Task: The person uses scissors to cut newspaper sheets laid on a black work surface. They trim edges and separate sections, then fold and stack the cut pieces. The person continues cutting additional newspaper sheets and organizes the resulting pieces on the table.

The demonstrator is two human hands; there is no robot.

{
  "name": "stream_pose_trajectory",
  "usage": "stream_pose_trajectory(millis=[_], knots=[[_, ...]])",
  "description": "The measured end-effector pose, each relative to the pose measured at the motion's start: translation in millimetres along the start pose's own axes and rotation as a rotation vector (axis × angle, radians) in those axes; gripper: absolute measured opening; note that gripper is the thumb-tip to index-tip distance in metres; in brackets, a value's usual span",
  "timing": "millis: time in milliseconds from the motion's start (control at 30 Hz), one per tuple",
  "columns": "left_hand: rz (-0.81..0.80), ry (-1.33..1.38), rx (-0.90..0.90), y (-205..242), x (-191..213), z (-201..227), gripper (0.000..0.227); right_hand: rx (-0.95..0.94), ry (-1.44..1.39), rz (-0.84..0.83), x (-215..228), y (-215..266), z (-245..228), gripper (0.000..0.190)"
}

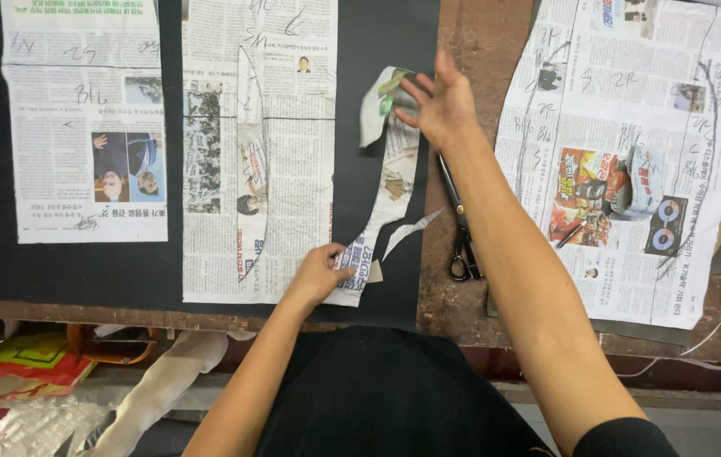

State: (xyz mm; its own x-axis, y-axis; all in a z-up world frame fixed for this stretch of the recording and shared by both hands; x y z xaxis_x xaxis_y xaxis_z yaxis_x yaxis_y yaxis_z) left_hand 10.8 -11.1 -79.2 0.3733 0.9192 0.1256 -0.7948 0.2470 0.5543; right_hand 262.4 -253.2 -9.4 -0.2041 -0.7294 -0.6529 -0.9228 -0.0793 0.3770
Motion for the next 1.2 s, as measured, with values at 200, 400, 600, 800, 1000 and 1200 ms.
stream_pose_trajectory(millis=[200,400,600,800,1000,1200], knots=[[-0.009,-0.131,-0.004,4,2,-6,0.041,0.114,0.032,0.01,18,-25,-32,0.086],[0.06,-0.326,0.067,15,9,16,0.038,0.401,0.059,0.052,48,-24,-22,0.085],[0.057,-0.288,0.045,17,11,27,0.035,-0.249,-0.297,0.209,40,-34,7,0.076],[0.015,-0.222,0.068,14,14,31,0.032,-0.032,-0.245,0.087,-23,-50,-22,0.086],[-0.001,-0.187,0.178,20,13,33,0.034,0.134,0.162,0.168,-17,-50,-43,0.086],[-0.016,-0.253,0.196,22,14,43,0.033,0.323,0.858,0.217,2,-39,-22,0.059]])
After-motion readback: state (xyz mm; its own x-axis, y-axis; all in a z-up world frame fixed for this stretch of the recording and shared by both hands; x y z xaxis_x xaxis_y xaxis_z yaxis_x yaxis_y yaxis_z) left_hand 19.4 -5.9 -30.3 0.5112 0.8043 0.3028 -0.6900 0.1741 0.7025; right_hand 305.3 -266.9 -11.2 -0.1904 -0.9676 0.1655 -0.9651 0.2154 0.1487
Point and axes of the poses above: each hand's wrist, its own y-axis away from the middle knuckle, its own x-axis out of the back of the hand, z = x × y, the point moved 3 cm from there along -y, towards the middle knuckle, and after that the axes turned 6 degrees about -y, right-handed, at the moved point
